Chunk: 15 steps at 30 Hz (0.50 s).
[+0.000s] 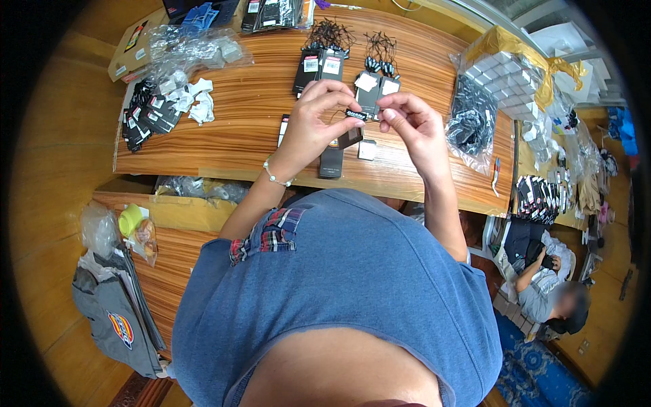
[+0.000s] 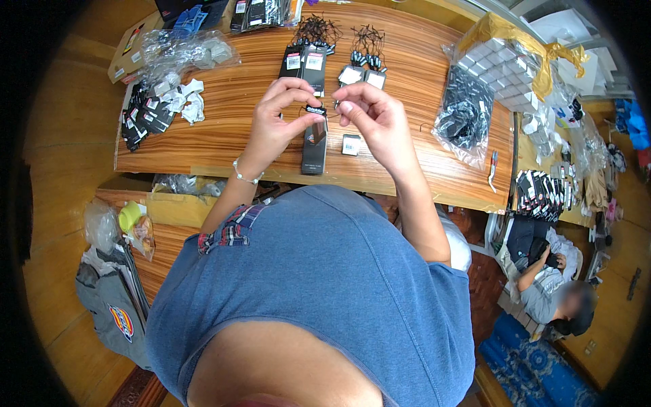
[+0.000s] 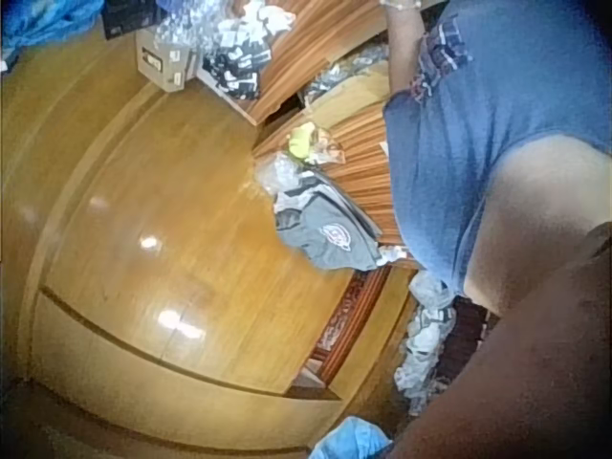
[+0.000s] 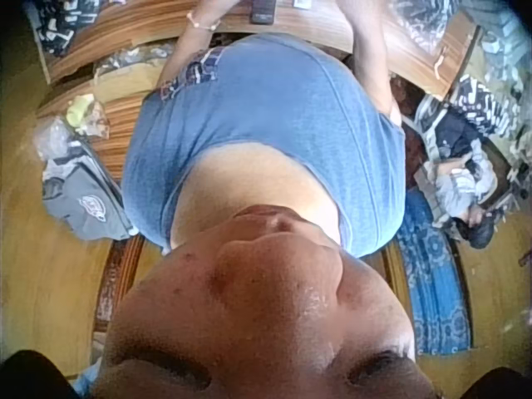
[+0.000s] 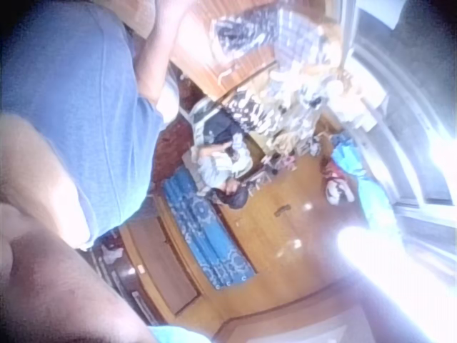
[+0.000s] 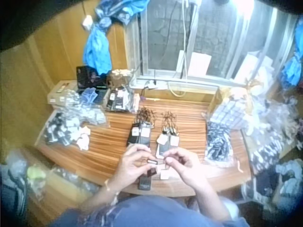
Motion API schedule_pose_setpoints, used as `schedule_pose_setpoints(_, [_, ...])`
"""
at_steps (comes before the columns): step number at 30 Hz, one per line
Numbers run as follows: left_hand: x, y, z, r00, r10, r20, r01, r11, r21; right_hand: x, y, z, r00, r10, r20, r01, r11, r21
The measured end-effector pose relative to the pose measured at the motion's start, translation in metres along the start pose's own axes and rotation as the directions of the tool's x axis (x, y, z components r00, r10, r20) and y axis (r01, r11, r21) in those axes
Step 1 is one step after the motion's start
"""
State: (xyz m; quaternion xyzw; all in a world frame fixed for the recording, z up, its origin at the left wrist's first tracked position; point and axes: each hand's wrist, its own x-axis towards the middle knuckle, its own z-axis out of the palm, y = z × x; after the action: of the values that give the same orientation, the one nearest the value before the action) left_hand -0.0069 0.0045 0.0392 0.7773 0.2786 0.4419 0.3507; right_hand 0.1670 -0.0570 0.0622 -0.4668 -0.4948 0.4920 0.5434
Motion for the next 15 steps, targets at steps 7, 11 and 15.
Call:
schedule_pose_setpoints(7, [0.008,0.004,-0.003,1.0,0.017,0.0,-0.017,1.0,0.018,0.001,0.007,0.002,1.0,0.011,0.017,-0.012,1.0,0.022])
schedule_pose_setpoints(11, [0.01,0.004,-0.002,1.0,0.012,0.022,-0.012,1.0,-0.006,0.003,0.009,0.001,1.0,0.005,0.027,-0.006,0.999,0.04])
schedule_pose_setpoints(15, [0.011,0.005,0.0,0.995,-0.071,0.069,0.078,0.99,-0.114,0.005,0.014,0.0,1.0,0.012,0.027,-0.012,1.0,0.024])
